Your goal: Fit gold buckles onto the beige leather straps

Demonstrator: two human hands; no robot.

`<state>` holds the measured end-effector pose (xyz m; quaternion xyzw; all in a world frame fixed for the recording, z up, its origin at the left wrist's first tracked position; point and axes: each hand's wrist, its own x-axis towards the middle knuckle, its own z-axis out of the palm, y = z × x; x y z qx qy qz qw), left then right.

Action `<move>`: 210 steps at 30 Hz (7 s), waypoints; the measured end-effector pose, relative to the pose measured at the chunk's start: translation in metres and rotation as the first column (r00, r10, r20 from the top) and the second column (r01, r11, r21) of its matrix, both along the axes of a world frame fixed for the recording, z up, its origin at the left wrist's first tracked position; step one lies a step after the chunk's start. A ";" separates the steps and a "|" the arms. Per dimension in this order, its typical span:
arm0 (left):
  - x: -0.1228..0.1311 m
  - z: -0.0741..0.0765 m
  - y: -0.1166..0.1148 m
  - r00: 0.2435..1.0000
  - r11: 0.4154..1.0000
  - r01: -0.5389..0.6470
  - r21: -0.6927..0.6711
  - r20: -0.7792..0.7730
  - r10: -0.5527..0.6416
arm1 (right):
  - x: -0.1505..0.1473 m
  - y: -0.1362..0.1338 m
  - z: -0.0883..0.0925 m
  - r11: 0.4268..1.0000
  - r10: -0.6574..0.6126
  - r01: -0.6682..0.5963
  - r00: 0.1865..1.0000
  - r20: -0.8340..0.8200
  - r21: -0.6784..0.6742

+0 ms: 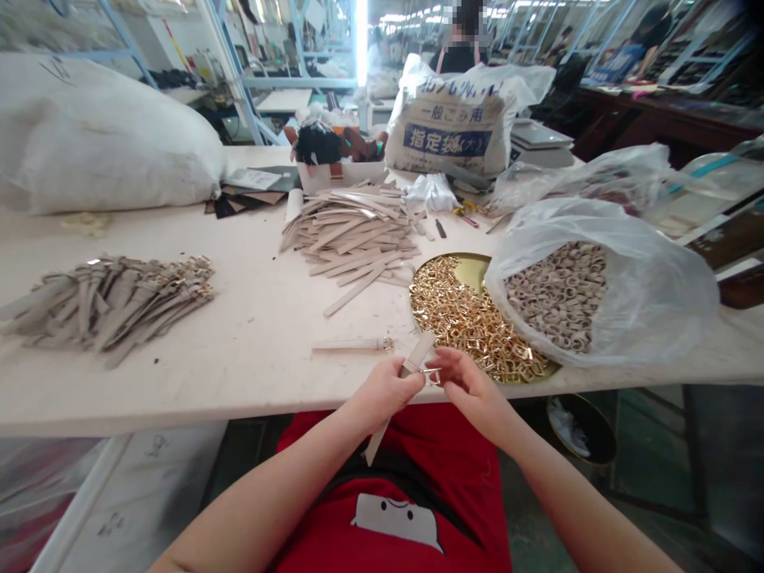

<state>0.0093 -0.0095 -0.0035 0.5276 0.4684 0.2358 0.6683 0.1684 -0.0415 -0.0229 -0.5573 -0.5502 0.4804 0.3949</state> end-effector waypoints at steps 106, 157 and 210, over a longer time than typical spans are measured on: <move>-0.003 -0.017 -0.028 0.998 0.996 -0.064 -0.065 0.012 0.065 | -0.040 -0.022 -0.013 0.957 -0.289 0.266 0.918 -0.271 -0.117; 0.015 0.007 0.001 0.991 0.965 0.063 0.253 -0.133 -0.029 | 0.157 0.058 0.030 0.894 -0.440 0.320 0.505 0.743 0.312; -0.026 -0.003 -0.021 0.974 0.985 0.112 0.129 -0.211 -0.084 | -0.025 -0.013 -0.013 0.963 -0.245 0.195 0.923 -0.296 -0.187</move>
